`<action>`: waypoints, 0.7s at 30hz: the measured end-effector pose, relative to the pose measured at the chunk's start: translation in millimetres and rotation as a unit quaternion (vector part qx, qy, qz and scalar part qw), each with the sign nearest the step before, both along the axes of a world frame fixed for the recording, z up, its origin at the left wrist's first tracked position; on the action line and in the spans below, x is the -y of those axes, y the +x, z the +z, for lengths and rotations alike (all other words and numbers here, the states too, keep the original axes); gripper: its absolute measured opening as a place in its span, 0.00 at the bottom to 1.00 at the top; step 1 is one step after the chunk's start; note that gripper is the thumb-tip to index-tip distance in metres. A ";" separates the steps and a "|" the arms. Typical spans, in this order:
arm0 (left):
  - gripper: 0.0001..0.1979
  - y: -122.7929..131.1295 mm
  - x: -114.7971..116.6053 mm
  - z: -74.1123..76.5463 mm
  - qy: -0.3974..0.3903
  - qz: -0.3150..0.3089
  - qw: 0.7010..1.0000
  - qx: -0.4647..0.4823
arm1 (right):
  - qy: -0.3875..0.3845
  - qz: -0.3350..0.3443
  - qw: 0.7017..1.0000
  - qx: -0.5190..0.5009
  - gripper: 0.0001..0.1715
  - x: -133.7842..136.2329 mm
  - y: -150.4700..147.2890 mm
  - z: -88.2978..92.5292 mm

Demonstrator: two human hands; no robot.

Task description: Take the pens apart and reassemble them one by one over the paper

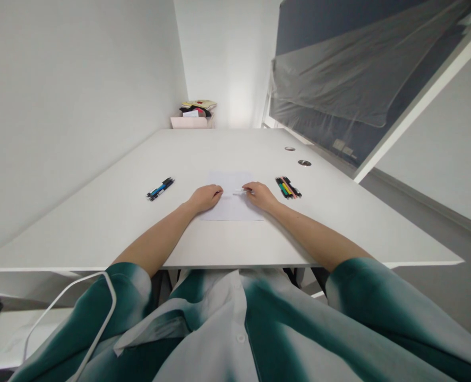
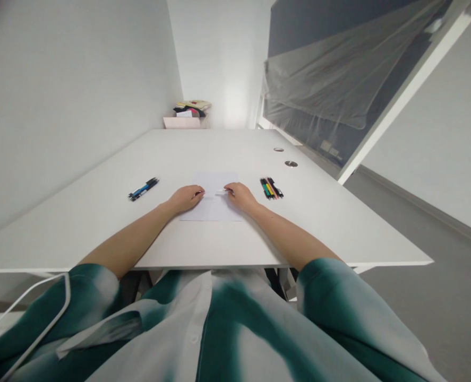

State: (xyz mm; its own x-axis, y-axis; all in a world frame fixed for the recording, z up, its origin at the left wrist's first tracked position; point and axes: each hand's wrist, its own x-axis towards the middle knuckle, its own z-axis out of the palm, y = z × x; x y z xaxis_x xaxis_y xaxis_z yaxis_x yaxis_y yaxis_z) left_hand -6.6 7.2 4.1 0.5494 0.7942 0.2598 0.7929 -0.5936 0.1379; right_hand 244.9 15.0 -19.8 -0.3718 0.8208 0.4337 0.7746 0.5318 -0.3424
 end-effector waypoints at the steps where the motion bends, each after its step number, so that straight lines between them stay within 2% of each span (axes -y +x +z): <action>1: 0.16 2.8 1.9 0.2 -0.001 -0.005 1.000 -0.005 | 0.001 0.001 1.000 0.004 0.18 1.6 -3.0 1.0; 4: 0.16 9.4 7.2 1.5 -0.007 -0.007 1.000 -0.022 | -0.002 0.006 1.000 0.020 0.17 5.9 -8.7 2.5; 10: 0.14 10.7 11.5 5.5 -0.014 0.026 0.999 -0.038 | -0.011 0.048 0.998 0.042 0.14 7.9 -6.2 1.0; 14: 0.15 13.3 13.5 8.5 -0.022 0.046 0.998 -0.038 | 0.023 0.076 0.997 0.018 0.16 10.1 -6.0 2.3; 19: 0.16 20.6 16.6 10.2 -0.023 0.034 0.998 -0.040 | 0.065 0.141 0.988 0.016 0.10 11.5 -10.8 4.2; 21: 0.17 21.2 16.9 9.4 -0.023 0.032 0.998 -0.040 | 0.070 0.147 0.986 0.024 0.09 11.2 -10.7 4.4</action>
State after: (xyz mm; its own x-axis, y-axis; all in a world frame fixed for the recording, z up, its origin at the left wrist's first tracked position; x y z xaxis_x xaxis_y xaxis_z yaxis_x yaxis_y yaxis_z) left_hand 14.6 -9.7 13.5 0.5145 0.8383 0.1803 0.8386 -0.5358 0.0982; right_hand 234.2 3.8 -15.4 -0.6077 0.6082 0.5107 0.5935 0.7751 -0.2169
